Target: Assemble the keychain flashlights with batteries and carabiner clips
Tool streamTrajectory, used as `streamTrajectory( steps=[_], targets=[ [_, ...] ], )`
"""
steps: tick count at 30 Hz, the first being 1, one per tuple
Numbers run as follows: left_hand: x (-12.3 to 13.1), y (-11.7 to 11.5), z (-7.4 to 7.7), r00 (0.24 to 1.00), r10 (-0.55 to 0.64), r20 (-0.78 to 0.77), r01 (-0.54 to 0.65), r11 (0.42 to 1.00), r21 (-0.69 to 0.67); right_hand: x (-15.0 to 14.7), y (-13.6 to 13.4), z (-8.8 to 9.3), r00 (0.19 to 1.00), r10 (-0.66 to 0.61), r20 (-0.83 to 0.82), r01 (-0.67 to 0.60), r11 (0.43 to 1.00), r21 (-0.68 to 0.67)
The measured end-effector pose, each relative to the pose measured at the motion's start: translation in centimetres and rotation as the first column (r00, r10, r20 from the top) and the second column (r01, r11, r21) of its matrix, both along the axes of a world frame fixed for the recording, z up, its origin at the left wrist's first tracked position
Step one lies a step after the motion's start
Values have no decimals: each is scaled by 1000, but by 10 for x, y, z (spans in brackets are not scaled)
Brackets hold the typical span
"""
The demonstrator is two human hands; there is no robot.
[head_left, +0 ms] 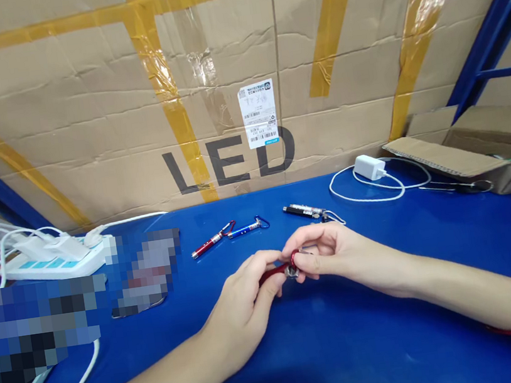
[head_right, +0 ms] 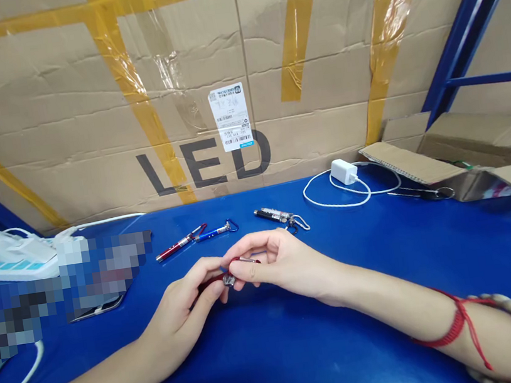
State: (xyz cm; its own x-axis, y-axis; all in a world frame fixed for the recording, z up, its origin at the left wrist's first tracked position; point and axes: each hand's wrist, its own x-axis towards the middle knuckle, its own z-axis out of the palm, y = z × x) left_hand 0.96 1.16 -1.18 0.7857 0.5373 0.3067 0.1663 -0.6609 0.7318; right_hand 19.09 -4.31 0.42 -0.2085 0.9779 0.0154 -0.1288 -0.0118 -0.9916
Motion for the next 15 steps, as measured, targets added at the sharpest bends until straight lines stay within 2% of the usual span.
streamTrajectory(
  steps=[5,11,15],
  targets=[
    [0,2,0,1000,18,8,-18,1000,20,0,0,-2,1000,-10,-16,9,997,-81],
    [0,0,1,998,33,59,-33,999,-12,0,-1,-2,999,35,10,-34,997,-74],
    [-1,-1,1,997,31,66,-29,999,-24,-1,-1,2,999,-24,35,27,996,-90]
  ],
)
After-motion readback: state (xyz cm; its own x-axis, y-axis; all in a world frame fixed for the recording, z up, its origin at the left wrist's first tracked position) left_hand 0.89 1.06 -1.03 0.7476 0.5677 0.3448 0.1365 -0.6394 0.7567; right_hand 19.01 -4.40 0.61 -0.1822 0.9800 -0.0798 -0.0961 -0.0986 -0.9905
